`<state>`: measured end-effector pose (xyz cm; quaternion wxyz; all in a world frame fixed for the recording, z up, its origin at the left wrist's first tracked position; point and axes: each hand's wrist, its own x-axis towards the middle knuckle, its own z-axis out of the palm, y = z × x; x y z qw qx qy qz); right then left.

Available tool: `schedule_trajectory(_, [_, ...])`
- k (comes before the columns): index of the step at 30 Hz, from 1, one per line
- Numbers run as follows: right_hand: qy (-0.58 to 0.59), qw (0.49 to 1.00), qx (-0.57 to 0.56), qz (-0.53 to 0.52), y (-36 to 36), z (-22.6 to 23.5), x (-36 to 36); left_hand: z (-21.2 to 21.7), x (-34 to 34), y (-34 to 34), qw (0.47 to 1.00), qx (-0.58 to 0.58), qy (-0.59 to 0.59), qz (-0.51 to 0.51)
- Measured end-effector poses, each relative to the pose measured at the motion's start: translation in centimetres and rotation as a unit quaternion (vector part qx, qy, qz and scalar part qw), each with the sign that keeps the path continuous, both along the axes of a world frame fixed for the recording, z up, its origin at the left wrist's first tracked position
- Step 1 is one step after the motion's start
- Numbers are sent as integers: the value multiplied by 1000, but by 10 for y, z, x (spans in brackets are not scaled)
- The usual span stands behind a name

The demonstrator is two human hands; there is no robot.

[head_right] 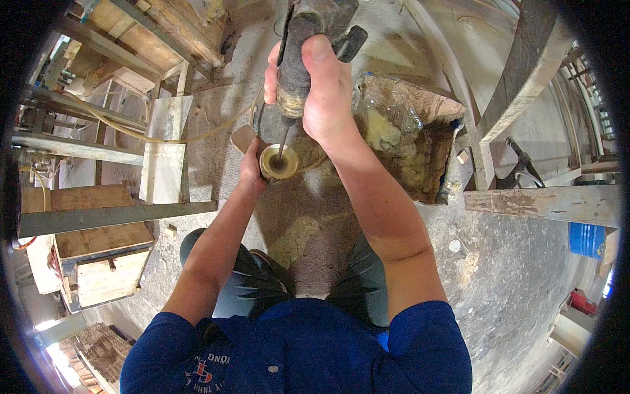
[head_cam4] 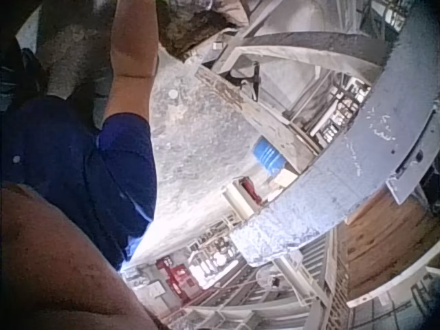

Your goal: The person mixes a yellowish liquid in a small container with a wooden stick, pours more liquid from a bottle into the container, and uses a drill to stir the mixture. They then wrap the container with plastic wrap and continue mixing.

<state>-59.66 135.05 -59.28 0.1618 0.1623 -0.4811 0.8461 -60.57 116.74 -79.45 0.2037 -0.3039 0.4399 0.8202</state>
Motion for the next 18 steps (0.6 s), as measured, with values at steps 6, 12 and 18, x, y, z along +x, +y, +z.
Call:
schedule_trajectory(6, [0, 1000, 13, -9, 1, -1, 0, 10, 2, 4, 1000, -20, -12, -15])
schedule_trajectory(12, [-1, 1000, 7, -2, 0, -1, -1, 6, 1, 0, 1000, -17, -3, -13])
schedule_trajectory(18, [-7, 1000, -1, -2, 1, -3, -2, 6, -1, 3, 1000, -6, -11, -5])
